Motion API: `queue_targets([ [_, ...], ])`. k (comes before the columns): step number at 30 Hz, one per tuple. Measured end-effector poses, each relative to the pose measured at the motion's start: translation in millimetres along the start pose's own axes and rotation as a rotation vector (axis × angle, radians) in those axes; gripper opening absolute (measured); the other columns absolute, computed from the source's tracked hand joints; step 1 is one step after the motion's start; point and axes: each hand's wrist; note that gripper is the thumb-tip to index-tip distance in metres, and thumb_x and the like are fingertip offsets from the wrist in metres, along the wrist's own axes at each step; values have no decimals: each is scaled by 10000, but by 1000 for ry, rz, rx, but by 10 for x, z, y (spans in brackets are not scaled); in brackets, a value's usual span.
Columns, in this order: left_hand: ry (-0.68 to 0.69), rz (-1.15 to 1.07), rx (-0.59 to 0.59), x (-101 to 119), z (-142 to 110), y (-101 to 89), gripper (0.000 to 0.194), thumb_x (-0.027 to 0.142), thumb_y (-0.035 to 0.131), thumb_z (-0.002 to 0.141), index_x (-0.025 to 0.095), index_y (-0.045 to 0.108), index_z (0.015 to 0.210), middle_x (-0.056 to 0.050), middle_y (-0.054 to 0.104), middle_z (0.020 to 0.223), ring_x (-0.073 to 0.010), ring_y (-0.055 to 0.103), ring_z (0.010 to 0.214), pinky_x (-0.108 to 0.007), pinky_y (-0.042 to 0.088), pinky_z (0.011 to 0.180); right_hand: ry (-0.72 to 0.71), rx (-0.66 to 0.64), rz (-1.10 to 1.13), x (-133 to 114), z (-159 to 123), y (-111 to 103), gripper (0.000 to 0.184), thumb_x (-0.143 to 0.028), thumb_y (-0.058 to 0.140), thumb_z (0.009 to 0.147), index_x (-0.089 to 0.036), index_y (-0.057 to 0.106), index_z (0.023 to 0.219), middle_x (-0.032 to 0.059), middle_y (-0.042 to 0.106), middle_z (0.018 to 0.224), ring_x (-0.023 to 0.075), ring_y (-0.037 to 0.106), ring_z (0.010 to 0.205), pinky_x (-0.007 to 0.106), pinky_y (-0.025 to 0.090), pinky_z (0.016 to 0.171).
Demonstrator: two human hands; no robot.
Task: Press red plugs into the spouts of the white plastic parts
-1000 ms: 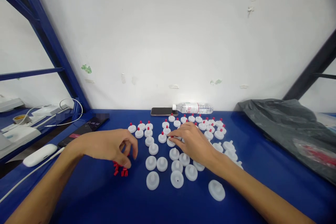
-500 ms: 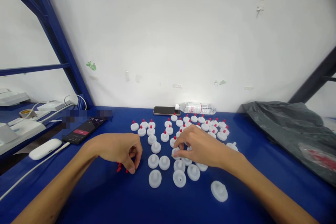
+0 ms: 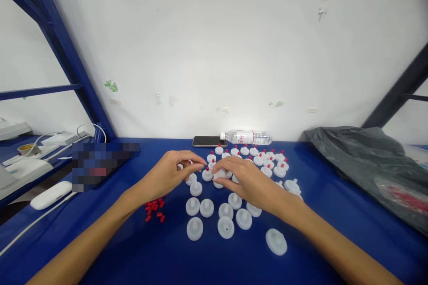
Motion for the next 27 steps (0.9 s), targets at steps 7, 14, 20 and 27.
queue_targets([
  [7, 33, -38, -13, -5, 2, 157, 234, 412, 702, 965, 230, 832, 1035, -8, 772, 814, -115, 629, 586, -229, 435, 540, 30, 112, -76, -57, 15, 39, 75, -263, 755, 977, -222, 736, 1036, 42, 770, 1001, 203, 727, 930, 336, 565, 806],
  [14, 4, -108, -21, 8, -19, 204, 189, 388, 806, 883, 217, 860, 940, -4, 787, 724, -129, 665, 565, -229, 448, 540, -22, 147, -110, -92, 6, 74, 63, -220, 755, 966, -209, 745, 1028, 50, 778, 1029, 225, 718, 973, 366, 569, 831],
  [20, -47, -156, -14, 17, -16, 182, 200, 370, 859, 832, 207, 876, 948, 4, 727, 575, -125, 609, 522, -222, 381, 501, -49, 204, -131, -93, 7, 103, 59, -224, 746, 973, -200, 750, 1027, 50, 782, 1025, 222, 708, 950, 376, 573, 831],
  [27, -35, -218, -20, 44, -22, 174, 183, 353, 862, 806, 191, 886, 888, -18, 756, 677, -109, 597, 516, -221, 434, 497, -68, 241, -166, -119, -3, 135, 46, -204, 764, 958, -195, 753, 1002, 44, 787, 1005, 221, 705, 902, 378, 561, 820],
])
Point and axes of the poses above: each hand's wrist, its own z-axis towards the middle knuckle, its own y-axis out of the palm, x = y × z
